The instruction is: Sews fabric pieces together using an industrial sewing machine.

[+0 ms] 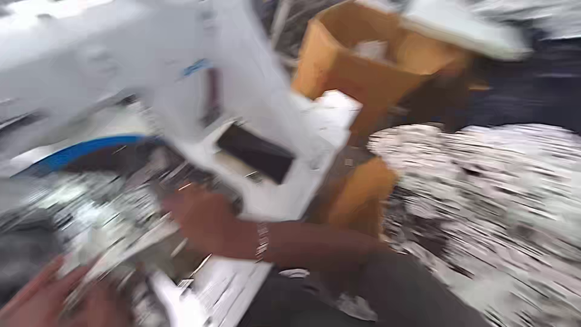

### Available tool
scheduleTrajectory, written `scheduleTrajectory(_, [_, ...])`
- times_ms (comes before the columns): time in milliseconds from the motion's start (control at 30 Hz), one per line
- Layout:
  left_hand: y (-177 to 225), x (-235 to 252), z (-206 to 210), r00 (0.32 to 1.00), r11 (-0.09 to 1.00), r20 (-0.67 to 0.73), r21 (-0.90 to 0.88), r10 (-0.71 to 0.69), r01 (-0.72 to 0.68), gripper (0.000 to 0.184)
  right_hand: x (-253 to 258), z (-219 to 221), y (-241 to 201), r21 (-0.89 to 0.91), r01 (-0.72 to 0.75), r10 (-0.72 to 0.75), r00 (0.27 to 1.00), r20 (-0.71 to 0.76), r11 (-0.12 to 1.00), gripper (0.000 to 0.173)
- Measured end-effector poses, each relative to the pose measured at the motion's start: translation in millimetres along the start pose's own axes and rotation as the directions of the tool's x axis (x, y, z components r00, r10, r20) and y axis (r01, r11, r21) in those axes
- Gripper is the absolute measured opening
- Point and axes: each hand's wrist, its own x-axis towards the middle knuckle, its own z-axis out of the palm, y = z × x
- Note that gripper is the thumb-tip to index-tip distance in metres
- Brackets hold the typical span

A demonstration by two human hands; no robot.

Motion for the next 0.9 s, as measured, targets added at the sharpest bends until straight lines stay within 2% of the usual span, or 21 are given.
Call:
scheduleTrajectory(67, [7, 1, 7, 0.989, 0.989, -0.019, -0.01, -0.148, 0.148, 0.024, 1, 7, 9, -0.05, 0.126, -0.131, 0.986, -0.107, 0.991, 0.016])
scheduleTrajectory(100, [11, 0, 11, 0.969, 0.97, -0.04, -0.045, -0.242, 0.241, 0.019, 0, 10, 15, -0.02, 0.198, -0.199, 0.97, -0.14, 0.98, 0.013])
scheduleTrajectory(167, [20, 5, 14, 0.906, 0.902, -0.071, -0.147, -0.418, 0.405, 0.018, 5, 7, 22, 0.229, 0.27, -0.252, 0.962, -0.103, 0.935, 0.013])
scheduleTrajectory(233, [26, 6, 17, 0.84, 0.831, -0.1, -0.244, -0.534, 0.5, 0.044, 7, -6, 26, 0.62, 0.092, -0.197, 0.975, 0.102, 0.779, 0.02])
scheduleTrajectory(267, [28, 6, 15, 0.827, 0.829, -0.131, -0.223, -0.547, 0.513, 0.051, 8, -12, 25, 0.734, -0.025, -0.185, 0.961, 0.204, 0.679, 0.024])
scheduleTrajectory(300, [29, 6, 12, 0.831, 0.849, -0.175, -0.156, -0.527, 0.505, 0.048, 12, -18, 24, 0.777, -0.095, -0.186, 0.946, 0.265, 0.622, 0.029])
scheduleTrajectory(367, [31, 1, 9, 0.831, 0.85, -0.201, -0.012, -0.519, 0.527, 0.027, 24, -30, 29, 0.742, -0.12, -0.119, 0.958, 0.262, 0.66, 0.032])
scheduleTrajectory(433, [31, -6, 9, 0.809, 0.81, -0.082, 0.026, -0.583, 0.586, 0.015, 43, -40, 38, 0.719, -0.151, 0.092, 0.988, 0.12, 0.679, 0.029])
scheduleTrajectory(500, [28, -12, 9, 0.813, 0.813, -0.01, -0.013, -0.582, 0.582, 0.022, 56, -47, 39, 0.753, -0.147, 0.261, 0.965, -0.034, 0.641, 0.023])
scheduleTrajectory(533, [27, -14, 8, 0.816, 0.814, 0.032, -0.066, -0.577, 0.578, 0.031, 56, -48, 33, 0.759, -0.143, 0.295, 0.953, -0.068, 0.636, 0.02])
scheduleTrajectory(600, [25, -18, 3, 0.791, 0.756, 0.18, -0.231, -0.585, 0.612, 0.059, 43, -44, 8, 0.785, -0.154, 0.277, 0.961, -0.024, 0.601, 0.018])
scheduleTrajectory(667, [17, -18, 6, 0.764, 0.663, 0.26, -0.383, -0.59, 0.643, 0.078, 25, -31, -21, 0.847, -0.162, 0.151, 0.984, 0.097, 0.507, 0.017])
scheduleTrajectory(733, [6, -17, 15, 0.705, 0.527, 0.19, -0.54, -0.683, 0.656, 0.069, 11, -24, -44, 0.892, -0.149, -0.006, 0.986, 0.167, 0.428, 0.012])
scheduleTrajectory(767, [2, -15, 19, 0.652, 0.467, 0.123, -0.601, -0.748, 0.649, 0.061, 9, -28, -51, 0.873, -0.116, -0.036, 0.988, 0.151, 0.474, 0.015])
scheduleTrajectory(800, [0, -13, 21, 0.602, 0.439, 0.064, -0.624, -0.796, 0.647, 0.055, 9, -38, -51, 0.818, -0.055, -0.026, 0.996, 0.085, 0.573, 0.023])
scheduleTrajectory(833, [1, -13, 21, 0.567, 0.438, 0.017, -0.615, -0.823, 0.655, 0.05, 13, -51, -44, 0.705, 0.006, 0.021, 0.999, -0.03, 0.71, 0.03])
scheduleTrajectory(867, [4, -14, 20, 0.548, 0.445, -0.009, -0.595, -0.837, 0.669, 0.044, 21, -65, -26, 0.537, 0.036, 0.077, 0.98, -0.186, 0.843, 0.028])
scheduleTrajectory(900, [6, -16, 17, 0.545, 0.448, 0.002, -0.566, -0.839, 0.692, 0.04, 28, -77, 2, 0.374, -0.001, 0.133, 0.936, -0.326, 0.927, 0.02])
